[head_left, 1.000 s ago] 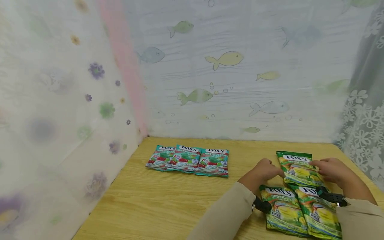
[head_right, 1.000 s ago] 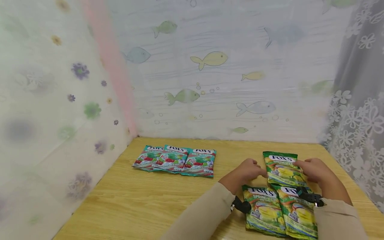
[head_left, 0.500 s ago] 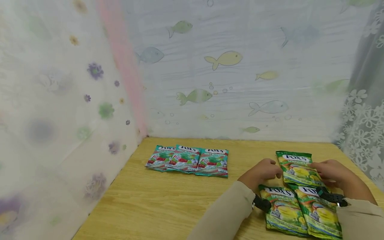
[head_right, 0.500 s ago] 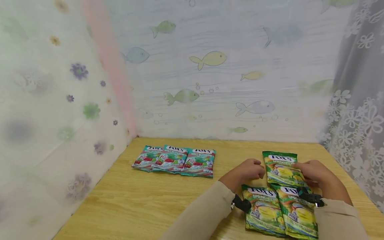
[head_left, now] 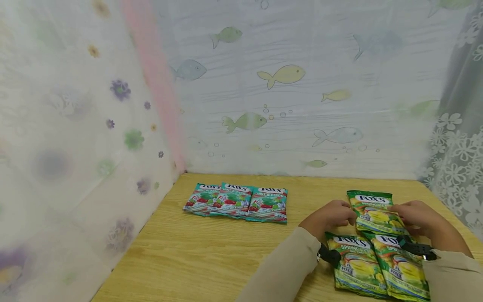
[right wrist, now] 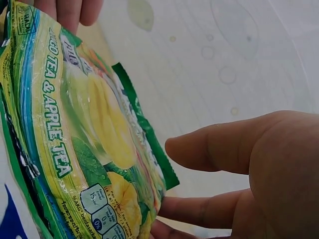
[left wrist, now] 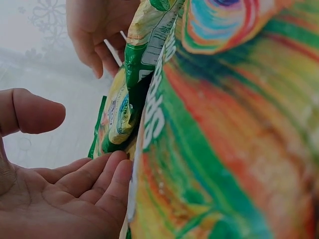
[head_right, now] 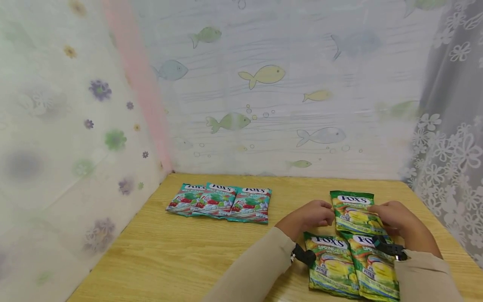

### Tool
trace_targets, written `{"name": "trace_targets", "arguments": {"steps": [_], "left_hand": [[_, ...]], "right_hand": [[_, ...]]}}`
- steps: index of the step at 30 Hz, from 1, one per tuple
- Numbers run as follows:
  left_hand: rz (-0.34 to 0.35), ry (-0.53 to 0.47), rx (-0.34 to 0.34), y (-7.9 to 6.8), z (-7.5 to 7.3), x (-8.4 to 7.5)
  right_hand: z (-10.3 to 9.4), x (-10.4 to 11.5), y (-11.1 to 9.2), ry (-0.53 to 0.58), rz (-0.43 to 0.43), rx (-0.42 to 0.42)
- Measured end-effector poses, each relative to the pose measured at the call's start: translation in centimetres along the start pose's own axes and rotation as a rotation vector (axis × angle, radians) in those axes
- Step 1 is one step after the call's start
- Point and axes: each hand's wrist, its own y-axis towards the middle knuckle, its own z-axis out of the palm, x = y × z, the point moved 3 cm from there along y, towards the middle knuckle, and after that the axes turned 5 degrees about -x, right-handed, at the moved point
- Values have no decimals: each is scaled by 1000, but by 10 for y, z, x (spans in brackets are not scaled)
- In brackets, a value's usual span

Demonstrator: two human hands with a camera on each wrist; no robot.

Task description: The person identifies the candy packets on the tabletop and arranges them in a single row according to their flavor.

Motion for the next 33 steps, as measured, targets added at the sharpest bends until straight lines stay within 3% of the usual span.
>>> {"name": "trace_targets", "arguments": {"steps": [6, 17, 25, 33], "left_hand": [[34, -33, 27, -3, 0, -4], [26, -128, -32, 0, 1, -6], [114, -58, -12, -2, -6, -10], [130, -48, -3, -6, -13, -19]], "right_hand": [[1, 1, -1, 11, -20, -2], [-2, 4, 4, -28, -15, 11], [-1, 12, 2, -26, -62, 34], [1, 23, 0, -35, -89, 22]]}}
